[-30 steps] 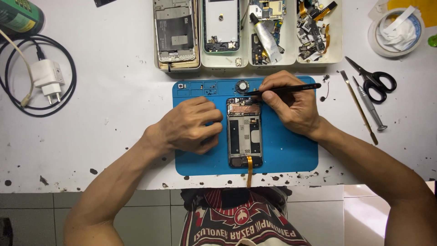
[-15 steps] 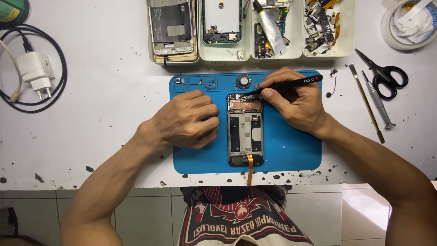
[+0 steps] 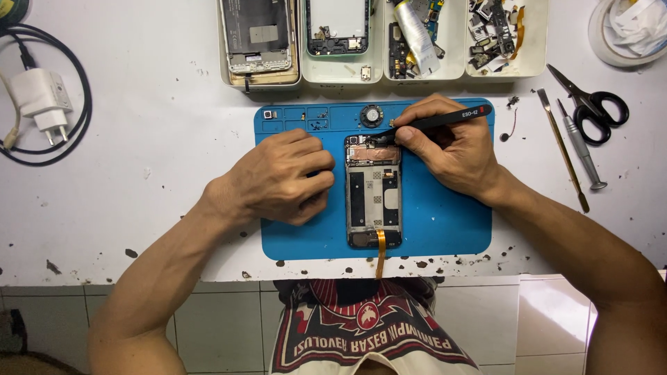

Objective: The person uses tweezers to carefully remove small components from the internal circuit board of a disassembled smartphone. They place the removed parts onto a blue silicone mat on the workbench.

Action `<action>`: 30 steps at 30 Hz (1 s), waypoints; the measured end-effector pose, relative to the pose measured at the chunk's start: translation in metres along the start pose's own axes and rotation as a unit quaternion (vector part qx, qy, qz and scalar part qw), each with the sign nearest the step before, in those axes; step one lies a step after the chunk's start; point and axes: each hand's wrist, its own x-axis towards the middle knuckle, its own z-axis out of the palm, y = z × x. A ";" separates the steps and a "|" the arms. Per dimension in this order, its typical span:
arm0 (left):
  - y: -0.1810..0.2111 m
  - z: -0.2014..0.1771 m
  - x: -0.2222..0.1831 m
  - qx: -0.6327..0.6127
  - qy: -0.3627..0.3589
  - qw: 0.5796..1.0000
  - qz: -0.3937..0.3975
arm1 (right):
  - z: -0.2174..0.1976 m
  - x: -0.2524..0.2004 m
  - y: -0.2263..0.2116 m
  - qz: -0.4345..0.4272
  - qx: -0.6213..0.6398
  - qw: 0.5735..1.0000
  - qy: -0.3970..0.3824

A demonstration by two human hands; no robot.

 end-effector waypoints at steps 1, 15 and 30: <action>0.000 0.000 0.000 -0.001 0.000 1.000 0.000 | 0.000 -0.001 0.000 0.001 0.000 1.000 0.000; -0.001 0.003 -0.002 0.012 -0.016 1.000 -0.003 | -0.001 0.000 0.000 0.013 -0.003 1.000 -0.015; -0.001 0.000 0.000 0.001 -0.017 1.000 -0.003 | -0.002 0.001 -0.004 0.024 0.001 0.999 -0.024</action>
